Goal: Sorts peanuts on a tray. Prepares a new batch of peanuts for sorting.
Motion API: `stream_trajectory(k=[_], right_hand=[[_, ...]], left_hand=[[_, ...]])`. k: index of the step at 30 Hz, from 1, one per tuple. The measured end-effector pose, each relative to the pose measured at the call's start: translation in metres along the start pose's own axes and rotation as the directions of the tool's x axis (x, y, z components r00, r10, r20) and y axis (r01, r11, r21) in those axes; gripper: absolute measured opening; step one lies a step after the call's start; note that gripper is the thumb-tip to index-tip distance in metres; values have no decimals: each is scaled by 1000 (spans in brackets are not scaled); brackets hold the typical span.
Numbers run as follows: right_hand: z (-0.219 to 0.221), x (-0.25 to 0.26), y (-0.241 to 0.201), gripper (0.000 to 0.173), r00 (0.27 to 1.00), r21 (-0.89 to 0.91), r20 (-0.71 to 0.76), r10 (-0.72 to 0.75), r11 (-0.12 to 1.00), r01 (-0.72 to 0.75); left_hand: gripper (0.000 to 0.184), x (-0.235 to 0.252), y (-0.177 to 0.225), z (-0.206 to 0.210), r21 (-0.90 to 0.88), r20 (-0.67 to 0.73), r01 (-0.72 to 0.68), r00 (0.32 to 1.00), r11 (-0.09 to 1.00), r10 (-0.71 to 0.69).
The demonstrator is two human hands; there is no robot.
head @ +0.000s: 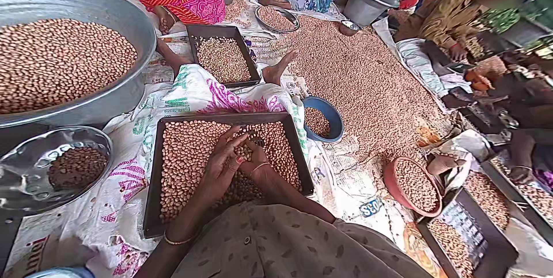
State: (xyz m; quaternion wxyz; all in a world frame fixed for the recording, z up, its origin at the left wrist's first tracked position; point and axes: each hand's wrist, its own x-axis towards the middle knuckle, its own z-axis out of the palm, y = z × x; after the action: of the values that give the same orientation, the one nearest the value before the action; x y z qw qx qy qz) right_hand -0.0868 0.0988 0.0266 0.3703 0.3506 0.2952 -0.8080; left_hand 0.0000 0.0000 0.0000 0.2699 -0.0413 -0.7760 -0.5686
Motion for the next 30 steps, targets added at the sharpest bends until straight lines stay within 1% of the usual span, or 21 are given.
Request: stream_trajectory(k=[1,2,3,5,6,8,9,10,11,12,14,16,17,18,19,20,21,23,26,28,30], right_hand=[[13,15,-8,44,986,-11,165,-19,1000,21],[28,32,-17,49,936,-41,349,-50,997,69],[47,50,-29,55,852,-72,517,-86,987,144],[117,51,-56,57,823,-171,519,-232,915,366],[147,54,-68,53,808,-242,483,-337,836,493],[178,62,-85,56,710,-376,443,-547,606,701],[179,65,-85,56,606,-405,477,-637,452,795],[171,67,-80,53,469,-408,544,-695,270,872],[154,68,-68,49,343,-381,614,-711,113,918],[131,66,-50,44,263,-348,683,-682,13,937],[77,65,-5,29,233,-277,837,-495,-17,961],[20,62,32,22,227,-230,971,-79,-25,973],[-5,64,44,24,195,-175,962,192,-117,978],[-21,65,54,29,173,-65,887,429,-254,965],[-30,64,60,33,175,80,780,600,-373,924],[-34,63,60,34,221,174,688,691,-453,874],[-36,66,53,31,261,197,665,700,-501,843],[-37,71,23,25,354,100,724,592,-598,795],[-43,80,-41,25,453,-57,814,363,-727,684],[-49,66,-82,20,604,-217,736,306,-738,639],[-55,46,-107,13,708,-399,608,358,-634,663]], left_hand=[[52,-2,2,-14,-27,-123,-15,992,1000,12],[46,-5,1,-29,-28,-240,-22,971,999,15],[40,-10,-3,-43,-20,-348,-15,938,1000,7],[33,-25,-14,-67,-35,-483,33,874,999,-46],[31,-34,-18,-77,-55,-516,68,852,996,-86],[30,-52,-23,-89,-95,-556,141,814,985,-170],[30,-61,-25,-95,-101,-561,176,803,979,-202],[30,-70,-27,-101,-112,-560,204,796,973,-231],[30,-80,-30,-103,-137,-556,225,789,965,-263],[30,-89,-34,-103,-166,-550,238,783,957,-290],[28,-100,-39,-103,-232,-543,230,776,945,-322],[28,-104,-39,-104,-279,-531,201,782,939,-326],[29,-104,-37,-103,-287,-530,200,781,937,-329],[30,-106,-33,-101,-289,-531,206,778,935,-336],[30,-107,-30,-99,-280,-533,218,775,935,-340],[30,-108,-28,-98,-272,-536,223,773,936,-340],[30,-109,-26,-98,-268,-535,220,776,938,-334],[30,-113,-25,-95,-277,-543,205,772,939,-329],[30,-111,-27,-96,-266,-552,215,765,940,-331],[29,-111,-30,-96,-212,-541,226,783,951,-307],[27,-112,-37,-98,-126,-518,230,814,965,-262]])
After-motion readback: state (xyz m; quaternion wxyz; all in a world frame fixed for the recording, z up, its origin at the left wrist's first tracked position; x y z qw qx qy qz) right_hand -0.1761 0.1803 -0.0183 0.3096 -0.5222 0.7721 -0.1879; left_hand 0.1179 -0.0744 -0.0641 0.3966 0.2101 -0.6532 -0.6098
